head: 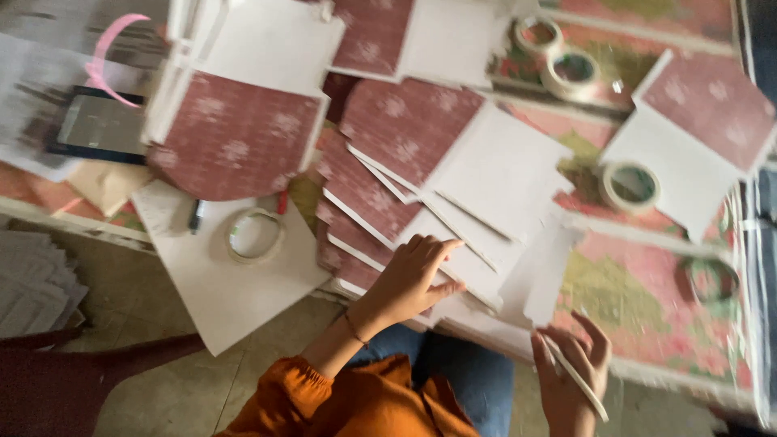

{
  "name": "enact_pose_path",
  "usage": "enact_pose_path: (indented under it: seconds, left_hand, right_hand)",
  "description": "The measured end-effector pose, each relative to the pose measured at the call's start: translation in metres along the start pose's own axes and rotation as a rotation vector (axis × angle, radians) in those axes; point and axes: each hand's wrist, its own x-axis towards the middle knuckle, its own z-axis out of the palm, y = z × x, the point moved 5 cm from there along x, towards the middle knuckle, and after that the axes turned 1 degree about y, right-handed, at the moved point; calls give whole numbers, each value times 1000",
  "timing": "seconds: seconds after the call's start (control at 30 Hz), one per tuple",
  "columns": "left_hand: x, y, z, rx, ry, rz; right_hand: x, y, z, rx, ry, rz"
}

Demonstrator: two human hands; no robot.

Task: Using a hand tool to press down the edges of printed paper sheets, likely to secure adhesive strips or create crisp folds.

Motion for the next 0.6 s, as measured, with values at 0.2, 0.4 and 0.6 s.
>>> enact_pose_path:
  seconds: [0.2,0.4,0.6]
  left_hand:
    - [8,31,121,-110,-162,-167]
    - [18,32,124,-99,-176,-292]
    - [24,41,123,-27,-200,-349]
  right_hand:
    - [-7,-12,-10,129,37,118]
    - [-9,-10,-10,99,116,90]
    - [-8,-2,-10,102,186,39]
